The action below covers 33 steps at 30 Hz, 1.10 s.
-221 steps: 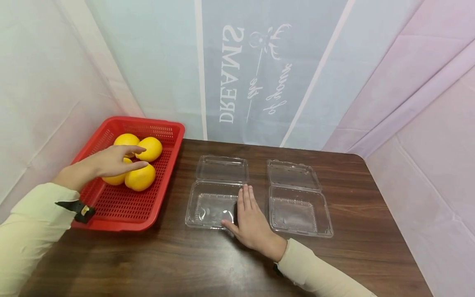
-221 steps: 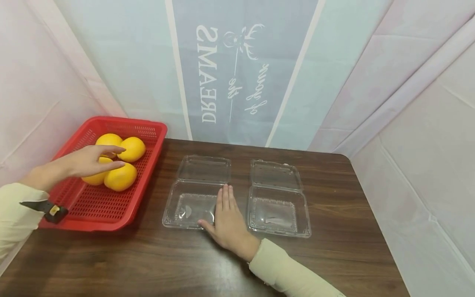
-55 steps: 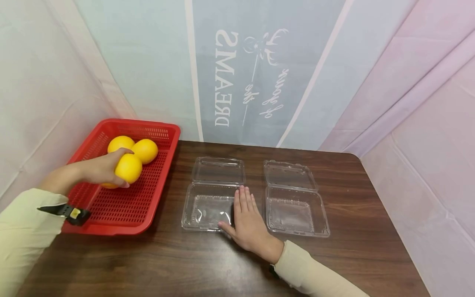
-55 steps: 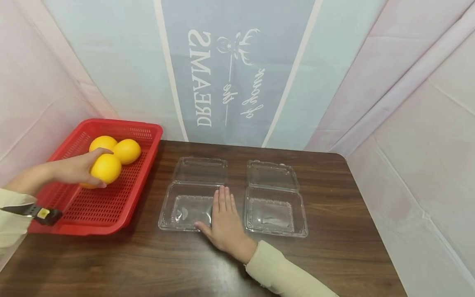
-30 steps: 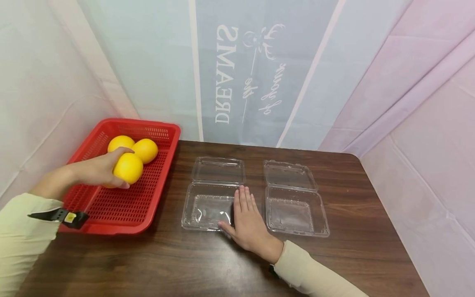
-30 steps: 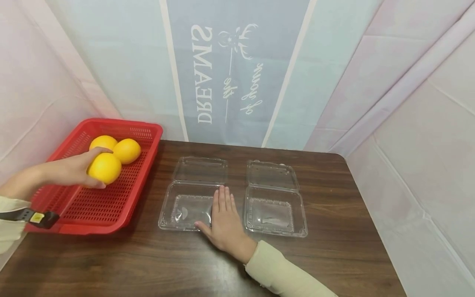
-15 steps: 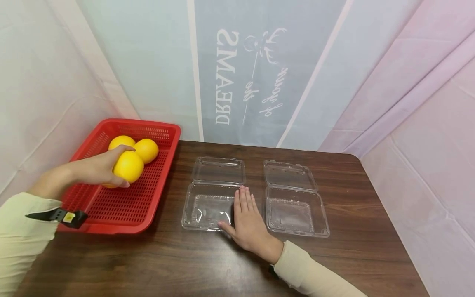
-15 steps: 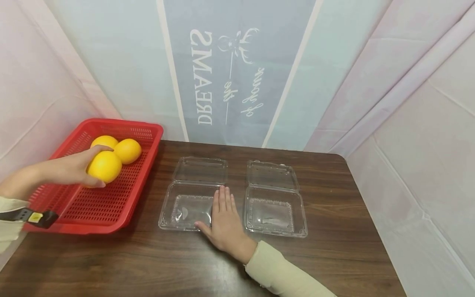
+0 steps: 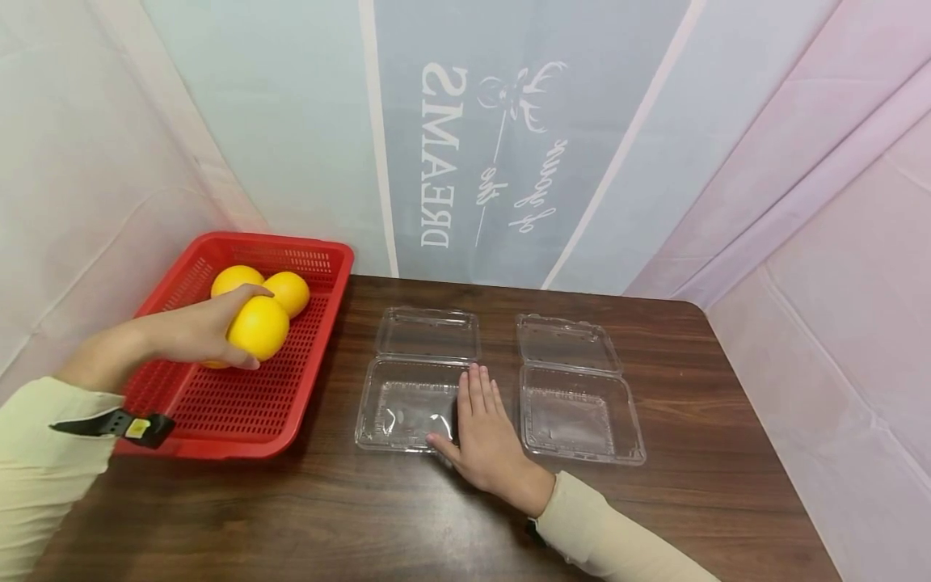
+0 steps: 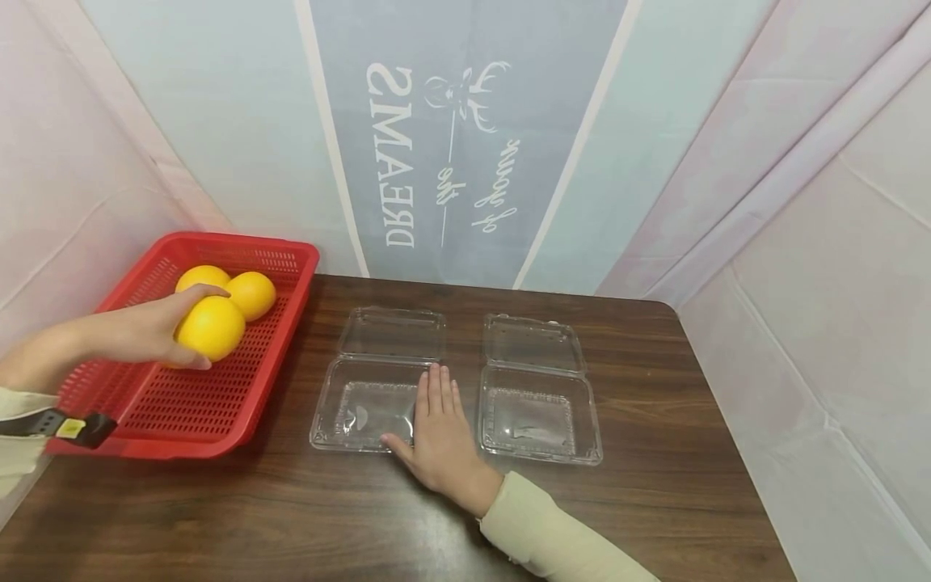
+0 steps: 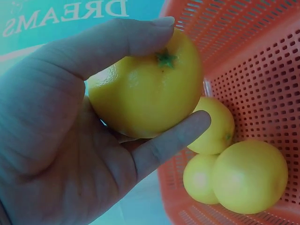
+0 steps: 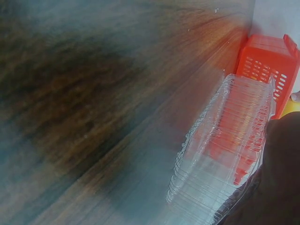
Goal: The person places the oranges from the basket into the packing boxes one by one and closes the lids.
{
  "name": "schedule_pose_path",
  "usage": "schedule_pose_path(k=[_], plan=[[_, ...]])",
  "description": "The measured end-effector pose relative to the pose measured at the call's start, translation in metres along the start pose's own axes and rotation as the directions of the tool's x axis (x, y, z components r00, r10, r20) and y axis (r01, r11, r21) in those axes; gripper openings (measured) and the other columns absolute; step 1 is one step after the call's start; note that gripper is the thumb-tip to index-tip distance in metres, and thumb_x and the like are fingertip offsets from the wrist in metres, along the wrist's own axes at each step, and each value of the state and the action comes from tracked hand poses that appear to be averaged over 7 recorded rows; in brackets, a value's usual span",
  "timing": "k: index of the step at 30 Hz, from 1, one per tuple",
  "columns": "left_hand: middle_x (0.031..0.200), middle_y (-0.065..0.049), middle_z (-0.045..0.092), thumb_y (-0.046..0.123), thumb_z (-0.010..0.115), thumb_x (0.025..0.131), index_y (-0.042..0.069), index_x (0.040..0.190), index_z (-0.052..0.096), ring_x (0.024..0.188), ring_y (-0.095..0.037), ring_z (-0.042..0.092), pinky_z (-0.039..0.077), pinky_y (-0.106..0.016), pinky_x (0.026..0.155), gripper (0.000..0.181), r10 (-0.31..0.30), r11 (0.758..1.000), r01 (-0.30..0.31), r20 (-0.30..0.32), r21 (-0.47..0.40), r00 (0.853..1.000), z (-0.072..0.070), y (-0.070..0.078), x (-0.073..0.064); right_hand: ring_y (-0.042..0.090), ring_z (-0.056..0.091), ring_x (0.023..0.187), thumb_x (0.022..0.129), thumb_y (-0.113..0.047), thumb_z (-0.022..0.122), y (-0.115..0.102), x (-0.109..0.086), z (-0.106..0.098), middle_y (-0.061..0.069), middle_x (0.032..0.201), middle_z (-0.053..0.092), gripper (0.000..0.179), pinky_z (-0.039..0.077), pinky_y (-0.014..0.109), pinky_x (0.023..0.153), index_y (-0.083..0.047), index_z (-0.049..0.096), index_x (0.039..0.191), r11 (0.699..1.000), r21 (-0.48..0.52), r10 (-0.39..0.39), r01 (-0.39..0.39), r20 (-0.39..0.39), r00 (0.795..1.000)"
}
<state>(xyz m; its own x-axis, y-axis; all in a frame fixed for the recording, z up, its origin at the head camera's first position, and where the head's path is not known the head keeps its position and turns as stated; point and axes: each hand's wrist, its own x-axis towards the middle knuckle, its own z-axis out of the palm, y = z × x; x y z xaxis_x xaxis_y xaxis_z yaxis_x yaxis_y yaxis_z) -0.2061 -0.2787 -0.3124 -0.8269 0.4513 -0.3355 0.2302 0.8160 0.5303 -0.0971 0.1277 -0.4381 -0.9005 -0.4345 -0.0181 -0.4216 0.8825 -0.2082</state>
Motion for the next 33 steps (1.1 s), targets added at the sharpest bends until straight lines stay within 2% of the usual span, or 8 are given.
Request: schedule_pose_path(k=[16,23,33], plan=[[0.132,-0.018,0.047,0.030,0.092,0.072,0.009,0.150,0.029,0.104,-0.032,0.055,0.055,-0.052,0.081,0.102,0.027,0.998,-0.025,-0.027,0.060,0.999,0.013,0.011,0.000,0.044,0.009,0.153,0.100,-0.063,0.047,0.000,-0.003,0.011,0.034,0.163,0.010,0.098,0.013,0.052,0.123,0.014,0.019,0.155,1.000,-0.005,-0.001,0.001,-0.026,1.000],[0.132,-0.017,0.049,0.027,0.092,0.072,0.005,0.148,0.031,0.108,-0.033,0.054,0.053,-0.056,0.086,0.100,0.075,0.994,-0.070,-0.057,0.084,0.996,0.020,0.017,-0.002,0.044,0.010,0.153,0.100,-0.062,0.047,0.001,-0.005,0.018,0.034,0.163,0.010,0.097,0.013,0.052,0.123,0.014,0.020,0.155,1.000,-0.016,-0.004,0.004,-0.044,0.999],[0.128,-0.014,0.051,0.027,0.092,0.072,0.009,0.146,0.033,0.107,-0.030,0.054,0.051,-0.049,0.084,0.096,0.146,0.985,-0.137,-0.078,0.101,0.986,0.032,0.030,-0.006,0.045,0.010,0.153,0.100,-0.062,0.047,0.001,-0.008,0.025,0.034,0.163,0.011,0.097,0.013,0.052,0.123,0.014,0.020,0.155,0.999,-0.030,-0.013,0.011,-0.067,0.998]])
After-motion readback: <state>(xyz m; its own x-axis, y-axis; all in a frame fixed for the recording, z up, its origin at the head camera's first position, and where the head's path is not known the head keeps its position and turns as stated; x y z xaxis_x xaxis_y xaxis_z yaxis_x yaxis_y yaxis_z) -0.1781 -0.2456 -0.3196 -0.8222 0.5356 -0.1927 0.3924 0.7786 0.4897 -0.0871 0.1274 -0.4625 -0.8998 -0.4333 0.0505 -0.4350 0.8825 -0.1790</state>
